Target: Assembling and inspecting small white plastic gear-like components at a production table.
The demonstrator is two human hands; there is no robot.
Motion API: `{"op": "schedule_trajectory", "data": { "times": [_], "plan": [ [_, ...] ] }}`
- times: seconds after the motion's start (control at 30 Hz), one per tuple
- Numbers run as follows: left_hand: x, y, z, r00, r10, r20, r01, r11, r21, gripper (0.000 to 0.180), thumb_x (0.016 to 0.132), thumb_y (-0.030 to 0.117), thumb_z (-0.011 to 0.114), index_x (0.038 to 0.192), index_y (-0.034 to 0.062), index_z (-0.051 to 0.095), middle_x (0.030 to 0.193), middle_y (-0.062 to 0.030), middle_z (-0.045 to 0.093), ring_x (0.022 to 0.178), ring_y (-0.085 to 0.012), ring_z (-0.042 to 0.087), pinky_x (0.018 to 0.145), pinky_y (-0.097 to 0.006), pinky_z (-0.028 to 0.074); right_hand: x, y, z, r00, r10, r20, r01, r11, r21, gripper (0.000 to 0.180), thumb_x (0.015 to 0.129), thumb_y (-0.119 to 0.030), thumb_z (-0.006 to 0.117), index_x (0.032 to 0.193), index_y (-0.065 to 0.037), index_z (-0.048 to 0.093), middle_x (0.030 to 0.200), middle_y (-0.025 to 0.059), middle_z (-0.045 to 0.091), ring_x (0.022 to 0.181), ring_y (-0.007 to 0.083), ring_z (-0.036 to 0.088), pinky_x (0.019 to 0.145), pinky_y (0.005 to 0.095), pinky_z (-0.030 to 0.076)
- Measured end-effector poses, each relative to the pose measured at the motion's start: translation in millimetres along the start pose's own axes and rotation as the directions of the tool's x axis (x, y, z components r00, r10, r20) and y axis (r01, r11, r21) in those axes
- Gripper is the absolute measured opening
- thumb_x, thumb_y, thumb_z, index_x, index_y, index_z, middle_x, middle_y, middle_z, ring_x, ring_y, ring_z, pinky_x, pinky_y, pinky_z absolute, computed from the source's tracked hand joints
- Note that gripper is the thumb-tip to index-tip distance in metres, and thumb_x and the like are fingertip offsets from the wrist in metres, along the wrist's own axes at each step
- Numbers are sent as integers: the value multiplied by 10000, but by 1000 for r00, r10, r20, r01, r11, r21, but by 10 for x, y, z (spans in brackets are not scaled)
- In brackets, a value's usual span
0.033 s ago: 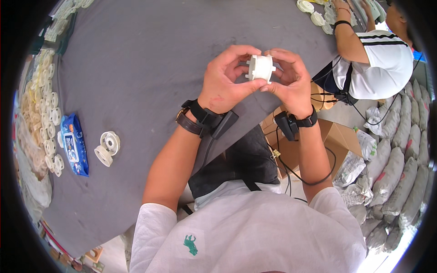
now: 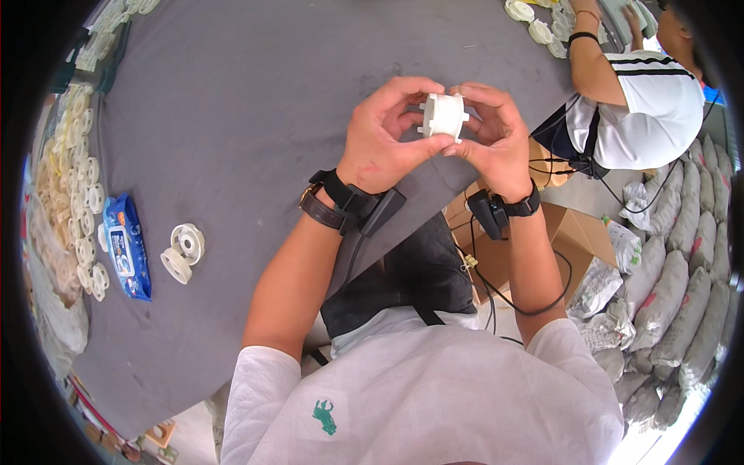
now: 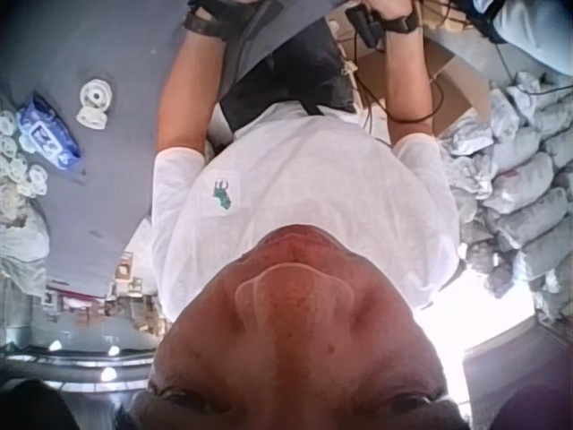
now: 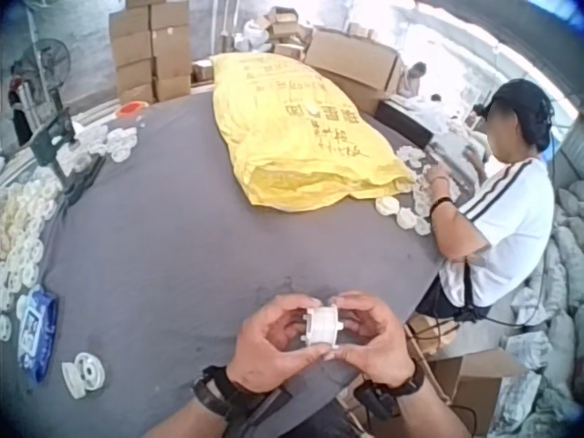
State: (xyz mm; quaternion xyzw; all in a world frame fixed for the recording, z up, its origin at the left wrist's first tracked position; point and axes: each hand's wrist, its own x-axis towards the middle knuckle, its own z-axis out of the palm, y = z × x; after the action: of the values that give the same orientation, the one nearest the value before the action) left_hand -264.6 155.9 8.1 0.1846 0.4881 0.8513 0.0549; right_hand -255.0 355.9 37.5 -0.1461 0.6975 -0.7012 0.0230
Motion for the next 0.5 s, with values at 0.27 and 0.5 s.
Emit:
{"op": "schedule_trajectory", "data": {
  "times": [0.27, 0.5],
  "plan": [
    [81, -15, 30, 1000, -11, 13, 11, 1000, 1, 540, 831, -113, 771, 1320, 14, 581, 1249, -105, 617, 1214, -232, 633, 1013, -378, 564, 40, -11, -82, 1000, -4, 10, 4, 1000, -25, 678, 726, 94, 869, 1334, -39, 598, 1391, 100, 563, 1246, 223, 604, 1022, 386, 569],
    [102, 121, -101, 997, -76, 32, 78, 996, -47, 469, 904, -68, 732, 1335, 20, 571, 1265, -113, 645, 1201, -210, 635, 993, -361, 567, 180, -61, 68, 997, 80, 8, -79, 994, -69, 691, 754, 63, 863, 1378, -34, 582, 1410, 99, 568, 1267, 232, 597, 1025, 379, 550]
  ]
}}
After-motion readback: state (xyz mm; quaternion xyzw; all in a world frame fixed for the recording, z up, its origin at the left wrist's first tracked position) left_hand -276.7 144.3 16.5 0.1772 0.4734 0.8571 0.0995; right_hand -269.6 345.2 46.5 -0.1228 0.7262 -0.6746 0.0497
